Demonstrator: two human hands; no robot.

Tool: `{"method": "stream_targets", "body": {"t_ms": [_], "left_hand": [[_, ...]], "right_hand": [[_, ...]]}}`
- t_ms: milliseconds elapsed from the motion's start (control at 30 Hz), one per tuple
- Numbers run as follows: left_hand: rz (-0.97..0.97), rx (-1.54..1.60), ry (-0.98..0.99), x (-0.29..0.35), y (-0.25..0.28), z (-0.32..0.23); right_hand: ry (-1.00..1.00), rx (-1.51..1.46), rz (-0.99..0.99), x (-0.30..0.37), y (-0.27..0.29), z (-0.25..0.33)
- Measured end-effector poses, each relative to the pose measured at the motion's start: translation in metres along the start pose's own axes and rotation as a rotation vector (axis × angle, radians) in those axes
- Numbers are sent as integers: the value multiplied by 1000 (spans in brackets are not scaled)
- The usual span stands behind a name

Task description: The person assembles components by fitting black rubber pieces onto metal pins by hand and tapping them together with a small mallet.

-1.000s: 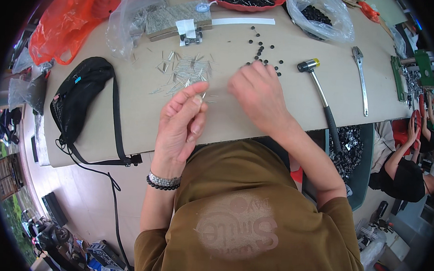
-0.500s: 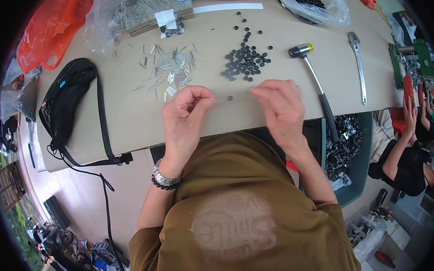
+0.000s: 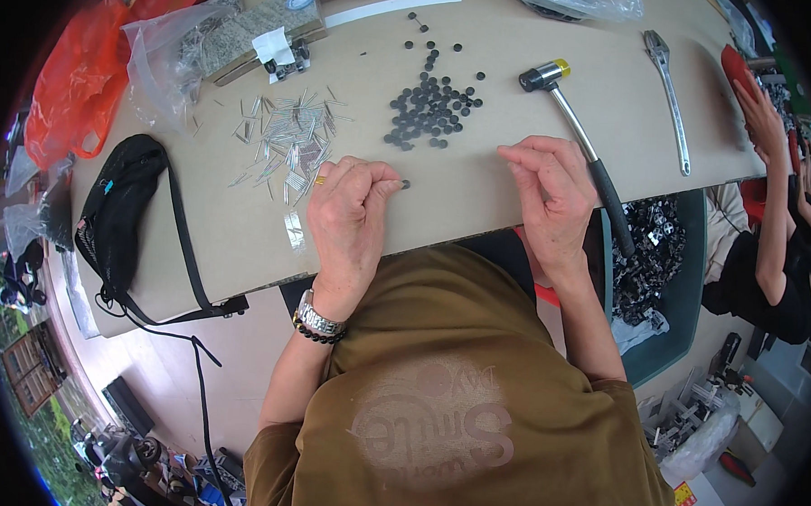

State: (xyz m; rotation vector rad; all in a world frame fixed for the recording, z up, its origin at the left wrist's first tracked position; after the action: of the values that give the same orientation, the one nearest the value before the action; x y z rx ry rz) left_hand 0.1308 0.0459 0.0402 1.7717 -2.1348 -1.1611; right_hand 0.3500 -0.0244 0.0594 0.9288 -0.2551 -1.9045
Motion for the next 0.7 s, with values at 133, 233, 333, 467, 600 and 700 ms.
{"method": "stream_targets", "body": {"t_ms": [133, 233, 333, 467, 600, 700], "left_hand": [[-15, -36, -33, 1, 0, -3], [1, -99, -61, 1, -1, -6], [23, -245, -157, 1, -3, -20], [124, -390, -287, -1, -11, -35], [149, -369, -326, -3, -11, -38], [178, -376, -344, -2, -13, -37]], "right_hand": [[16, -10, 8, 0, -2, 1], [28, -2, 22, 1, -4, 1], [90, 36, 39, 0, -8, 4], [203, 99, 55, -10, -21, 15], [189, 102, 137, -24, -44, 20], [121, 115, 212, -29, -57, 19]]}}
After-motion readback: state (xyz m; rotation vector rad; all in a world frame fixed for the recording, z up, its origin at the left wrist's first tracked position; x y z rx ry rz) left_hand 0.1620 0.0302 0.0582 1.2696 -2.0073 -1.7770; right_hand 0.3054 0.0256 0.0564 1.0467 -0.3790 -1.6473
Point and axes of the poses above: each hand's wrist, its own x-axis away from the middle knuckle, its own y-axis out of the back of the hand, z = x × y, the point moved 7 cm from there along -x, towards the middle knuckle, and after that the axes turned 5 degrees about -x, right-handed, at the moved point
